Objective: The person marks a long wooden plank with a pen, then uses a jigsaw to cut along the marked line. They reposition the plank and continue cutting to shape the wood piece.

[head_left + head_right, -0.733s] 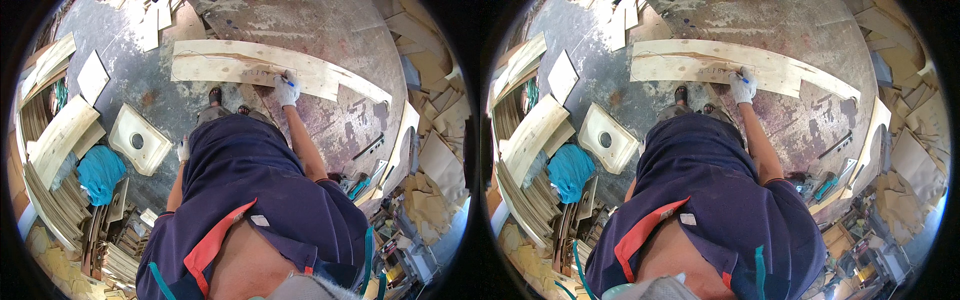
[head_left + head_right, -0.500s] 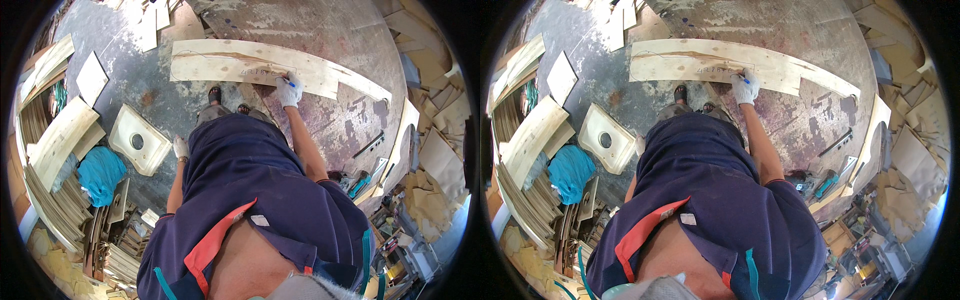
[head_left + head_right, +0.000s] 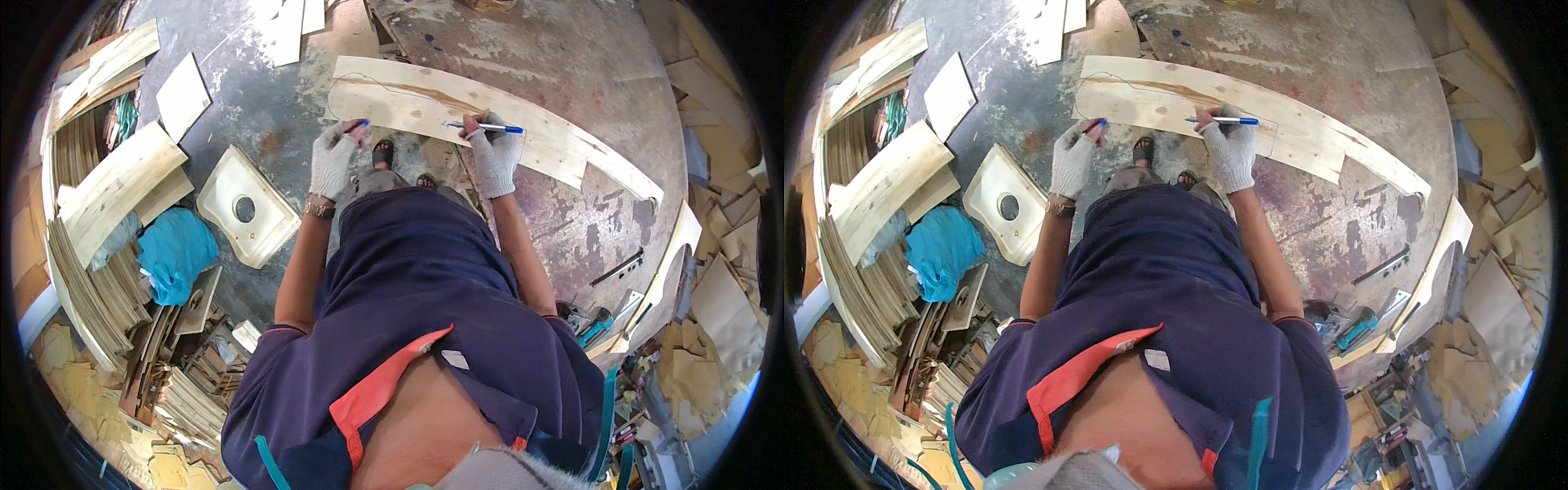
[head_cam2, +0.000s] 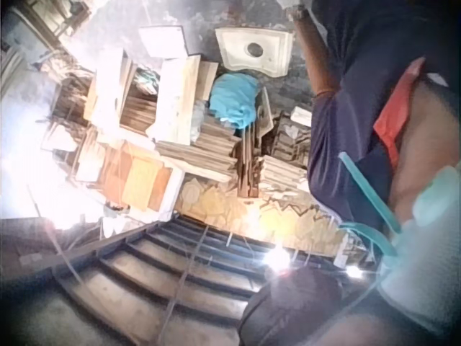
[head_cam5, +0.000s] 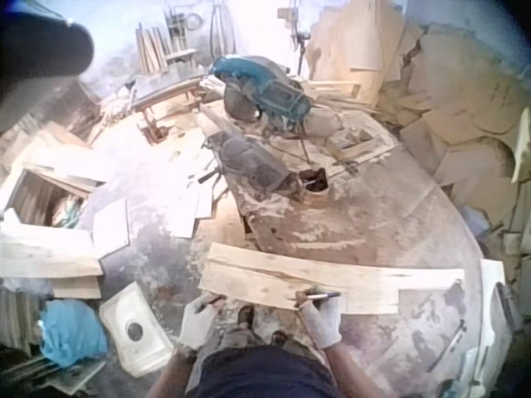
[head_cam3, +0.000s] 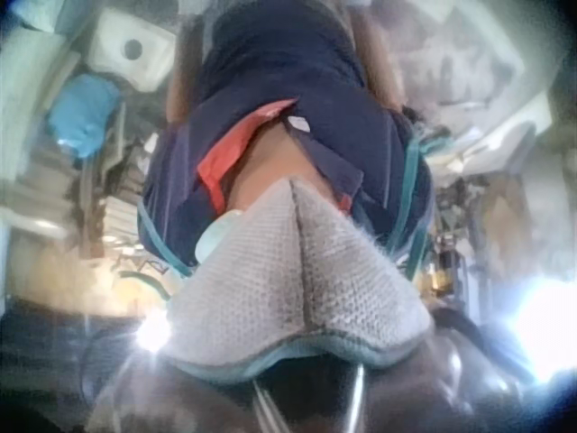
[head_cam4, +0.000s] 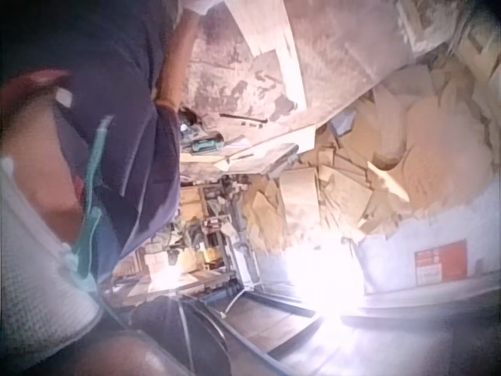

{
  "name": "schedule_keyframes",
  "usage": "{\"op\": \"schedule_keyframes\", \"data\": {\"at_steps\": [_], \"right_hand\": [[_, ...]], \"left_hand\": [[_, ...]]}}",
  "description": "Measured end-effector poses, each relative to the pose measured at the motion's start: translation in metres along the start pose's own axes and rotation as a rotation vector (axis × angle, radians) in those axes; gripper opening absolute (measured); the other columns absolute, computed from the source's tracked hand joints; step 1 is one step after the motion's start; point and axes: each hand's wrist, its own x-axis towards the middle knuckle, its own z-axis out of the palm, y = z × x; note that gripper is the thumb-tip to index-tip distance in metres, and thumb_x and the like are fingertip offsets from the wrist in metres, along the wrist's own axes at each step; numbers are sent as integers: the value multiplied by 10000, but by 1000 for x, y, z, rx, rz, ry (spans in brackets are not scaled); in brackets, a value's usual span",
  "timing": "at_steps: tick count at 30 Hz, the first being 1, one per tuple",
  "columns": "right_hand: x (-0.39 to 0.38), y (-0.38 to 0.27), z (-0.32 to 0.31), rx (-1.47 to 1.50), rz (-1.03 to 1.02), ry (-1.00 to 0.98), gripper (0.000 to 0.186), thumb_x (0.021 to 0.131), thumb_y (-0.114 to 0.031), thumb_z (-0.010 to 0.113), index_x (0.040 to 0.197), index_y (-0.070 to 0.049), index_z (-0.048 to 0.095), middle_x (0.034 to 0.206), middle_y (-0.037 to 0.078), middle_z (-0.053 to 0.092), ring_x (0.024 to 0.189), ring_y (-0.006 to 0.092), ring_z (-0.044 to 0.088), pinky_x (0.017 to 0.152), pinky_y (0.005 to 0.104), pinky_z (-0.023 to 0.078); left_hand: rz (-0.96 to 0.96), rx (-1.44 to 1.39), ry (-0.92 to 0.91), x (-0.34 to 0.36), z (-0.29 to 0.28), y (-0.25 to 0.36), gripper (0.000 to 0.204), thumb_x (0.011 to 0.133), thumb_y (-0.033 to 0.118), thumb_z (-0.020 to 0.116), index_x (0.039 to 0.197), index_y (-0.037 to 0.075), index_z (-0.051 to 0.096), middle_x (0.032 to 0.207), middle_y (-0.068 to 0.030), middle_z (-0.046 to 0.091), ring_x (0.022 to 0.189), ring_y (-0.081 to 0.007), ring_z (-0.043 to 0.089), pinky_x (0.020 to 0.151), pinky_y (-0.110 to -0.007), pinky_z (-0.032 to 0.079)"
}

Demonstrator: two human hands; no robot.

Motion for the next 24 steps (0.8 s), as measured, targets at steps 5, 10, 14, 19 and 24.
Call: {"op": "schedule_keyframes", "data": {"at_steps": [5, 10, 14, 19, 24], "right_hand": [[3, -34, 25, 257, 132, -198, 278, 1034, -247, 653, 1012, 30, 665, 871, 108, 723, 780, 165, 678, 719, 306, 546], [6, -37, 39, 319, 127, -199, 270, 1026, -245, 663, 1008, 24, 679, 827, 93, 718, 756, 158, 685, 696, 302, 548], [3, -31, 46, 261, 162, -205, 212, 995, -185, 685, 988, 24, 719, 816, 74, 723, 735, 141, 679, 652, 311, 540], [2, -34, 63, 83, 210, -150, 330, 943, -316, 745, 904, 11, 738, 716, 31, 681, 644, 98, 614, 568, 302, 484], [-7, -27, 66, 216, 297, 3, 364, 962, -369, 725, 855, -22, 734, 681, 11, 647, 576, 92, 560, 522, 292, 439]], "left_hand": [[-126, -195, -138, 1, 31, 31, 265, 959, 151, 742, 1150, -31, 720, 935, -48, 733, 821, -103, 644, 743, -242, 517], [-117, -192, -220, 7, 34, 38, 253, 934, 173, 769, 1100, -18, 747, 897, -34, 727, 796, -91, 629, 712, -246, 504], [-24, 40, -322, 14, 33, 45, 229, 949, 159, 742, 1083, -27, 751, 894, -32, 724, 804, -92, 629, 713, -251, 501], [-32, 129, -363, 23, 33, 50, 196, 957, 126, 726, 1083, -23, 753, 871, -11, 704, 795, -81, 616, 713, -253, 490], [210, 258, -374, 26, 49, 64, 164, 926, 83, 751, 1035, -40, 750, 849, -70, 732, 770, -120, 649, 705, -287, 520]]}}
